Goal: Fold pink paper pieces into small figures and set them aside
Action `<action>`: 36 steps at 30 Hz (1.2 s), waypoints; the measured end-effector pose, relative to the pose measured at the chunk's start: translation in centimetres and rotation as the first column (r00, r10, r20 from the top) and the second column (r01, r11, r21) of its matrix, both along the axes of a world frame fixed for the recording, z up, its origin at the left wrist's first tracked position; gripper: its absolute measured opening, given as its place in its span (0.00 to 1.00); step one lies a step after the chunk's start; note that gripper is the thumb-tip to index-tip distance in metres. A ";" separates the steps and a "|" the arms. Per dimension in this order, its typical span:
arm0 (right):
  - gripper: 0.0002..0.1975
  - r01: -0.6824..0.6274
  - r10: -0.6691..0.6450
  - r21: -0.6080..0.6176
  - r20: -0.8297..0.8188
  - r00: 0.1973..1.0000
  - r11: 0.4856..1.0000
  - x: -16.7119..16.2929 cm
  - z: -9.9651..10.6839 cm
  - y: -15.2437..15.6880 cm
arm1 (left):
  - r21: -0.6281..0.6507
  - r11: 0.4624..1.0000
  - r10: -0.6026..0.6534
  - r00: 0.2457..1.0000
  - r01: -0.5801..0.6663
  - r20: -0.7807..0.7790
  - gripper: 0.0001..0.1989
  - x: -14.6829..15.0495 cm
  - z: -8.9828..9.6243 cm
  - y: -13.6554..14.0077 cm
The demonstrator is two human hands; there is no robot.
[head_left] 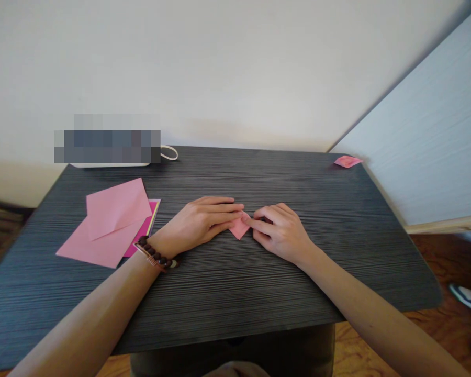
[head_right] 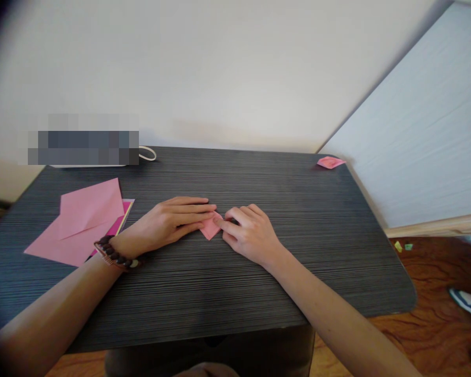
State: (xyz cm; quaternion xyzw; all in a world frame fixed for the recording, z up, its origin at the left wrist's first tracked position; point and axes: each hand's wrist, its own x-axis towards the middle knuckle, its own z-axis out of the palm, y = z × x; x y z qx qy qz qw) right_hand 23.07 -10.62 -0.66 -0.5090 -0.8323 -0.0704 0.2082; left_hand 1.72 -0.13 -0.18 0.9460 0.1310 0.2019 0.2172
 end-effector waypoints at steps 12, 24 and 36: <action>0.12 0.009 -0.010 -0.025 -0.005 1.000 1.000 0.0 0.1 -0.1 | -0.047 0.973 0.228 0.974 -0.228 0.003 0.14 0.1 0.7 -0.4; 0.17 -0.013 0.013 -0.089 -0.005 1.000 0.996 -0.1 0.2 0.0 | -0.269 0.879 0.381 0.919 -0.394 -0.101 0.10 -0.1 1.3 -0.7; 0.19 -0.034 0.032 -0.123 -0.017 0.999 0.992 -0.2 0.3 0.1 | -0.344 0.834 0.397 0.902 -0.432 -0.169 0.12 0.1 1.7 -1.0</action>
